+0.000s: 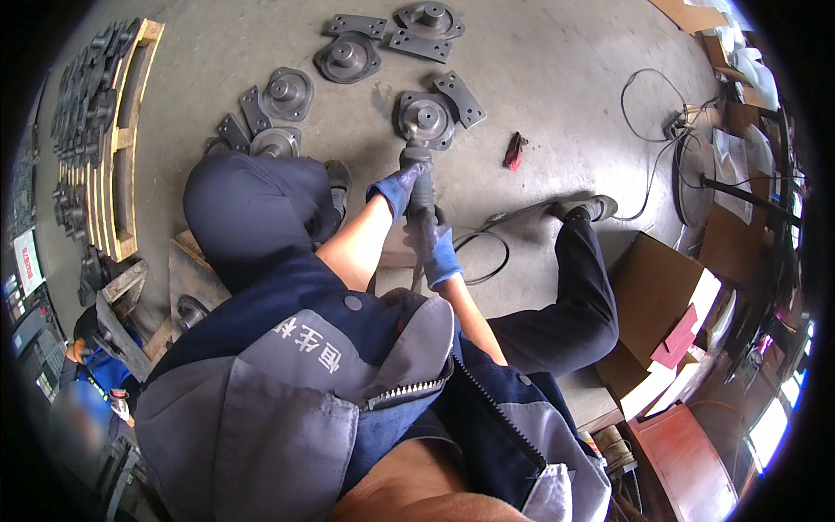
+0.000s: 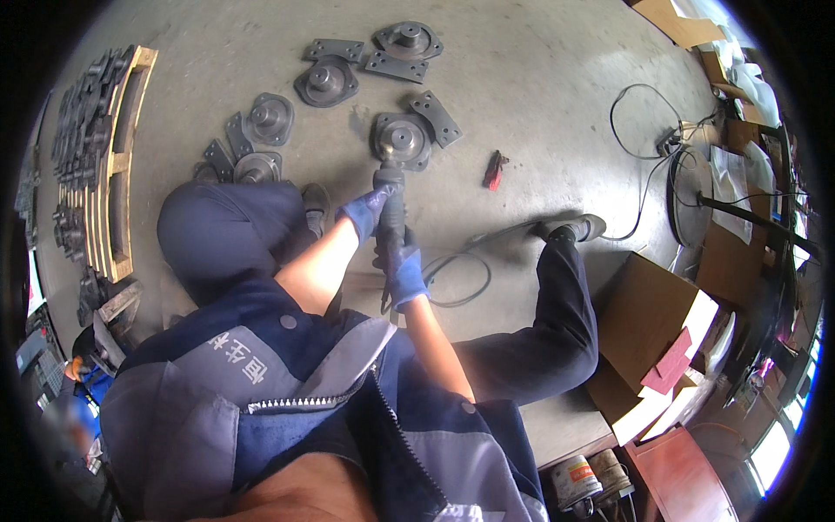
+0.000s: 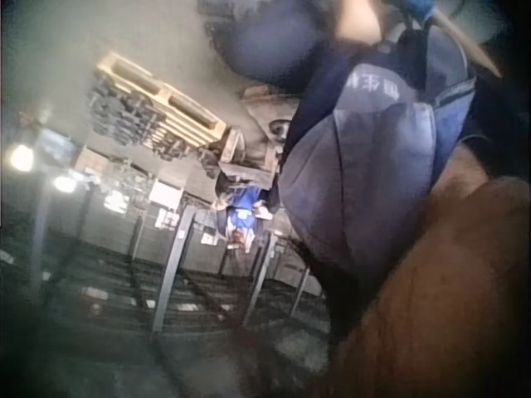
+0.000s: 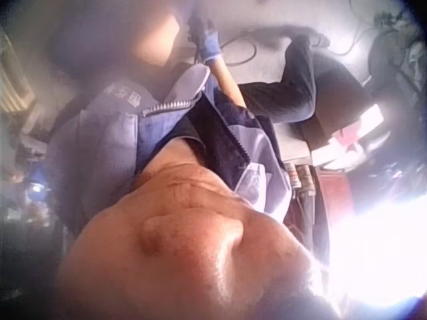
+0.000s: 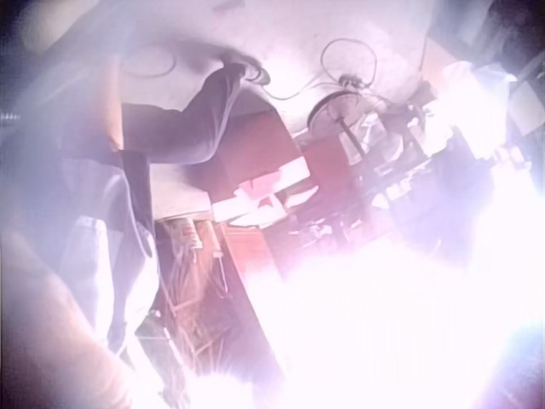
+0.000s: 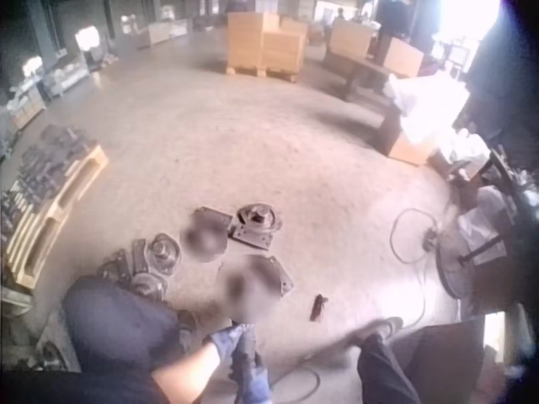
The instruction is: The person sits on the floor and uses a handheld rotary tool with a wire brush attachment to grind and clean the surfaces of several metal parts. They systematically move from one part to the next, applying the tool to the central raised areas and edges.
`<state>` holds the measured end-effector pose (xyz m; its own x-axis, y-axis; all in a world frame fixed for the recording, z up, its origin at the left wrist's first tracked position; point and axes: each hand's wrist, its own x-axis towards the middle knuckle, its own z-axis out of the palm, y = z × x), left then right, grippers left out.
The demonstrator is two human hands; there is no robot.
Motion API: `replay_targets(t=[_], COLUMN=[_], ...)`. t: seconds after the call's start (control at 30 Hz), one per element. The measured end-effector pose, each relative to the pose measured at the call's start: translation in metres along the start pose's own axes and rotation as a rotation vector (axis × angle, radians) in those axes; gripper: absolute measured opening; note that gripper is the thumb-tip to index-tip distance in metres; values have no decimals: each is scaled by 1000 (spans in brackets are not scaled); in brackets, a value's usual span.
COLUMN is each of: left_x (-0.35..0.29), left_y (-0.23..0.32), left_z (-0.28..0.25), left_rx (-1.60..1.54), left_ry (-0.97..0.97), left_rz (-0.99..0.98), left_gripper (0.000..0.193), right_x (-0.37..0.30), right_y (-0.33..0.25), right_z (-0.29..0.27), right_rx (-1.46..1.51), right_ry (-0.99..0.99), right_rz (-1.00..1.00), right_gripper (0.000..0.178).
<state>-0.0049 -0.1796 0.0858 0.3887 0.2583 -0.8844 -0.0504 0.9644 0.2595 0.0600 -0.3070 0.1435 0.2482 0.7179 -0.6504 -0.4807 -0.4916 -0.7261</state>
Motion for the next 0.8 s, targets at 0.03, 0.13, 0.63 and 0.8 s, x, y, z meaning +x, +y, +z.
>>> replay_targets(t=[0.03, 0.13, 0.63, 0.8], left_x=[-2, -11, -32, -46], left_y=[0, -2, 0, 10], left_z=[2, 6, 14, 24], left_rx=[0, 34, 72, 103], left_ry=[4, 3, -8, 48], left_rz=[-12, -1, 32, 10], left_gripper=[33, 33, 33, 30], right_x=[-1, -3, -5, -3], right_y=[0, 0, 15, 13], right_z=[0, -1, -13, -19], right_rx=[8, 32, -9, -62], right_ry=[5, 30, 0, -88], right_rz=[-1, 35, 24, 42], right_gripper=[74, 56, 72, 62])
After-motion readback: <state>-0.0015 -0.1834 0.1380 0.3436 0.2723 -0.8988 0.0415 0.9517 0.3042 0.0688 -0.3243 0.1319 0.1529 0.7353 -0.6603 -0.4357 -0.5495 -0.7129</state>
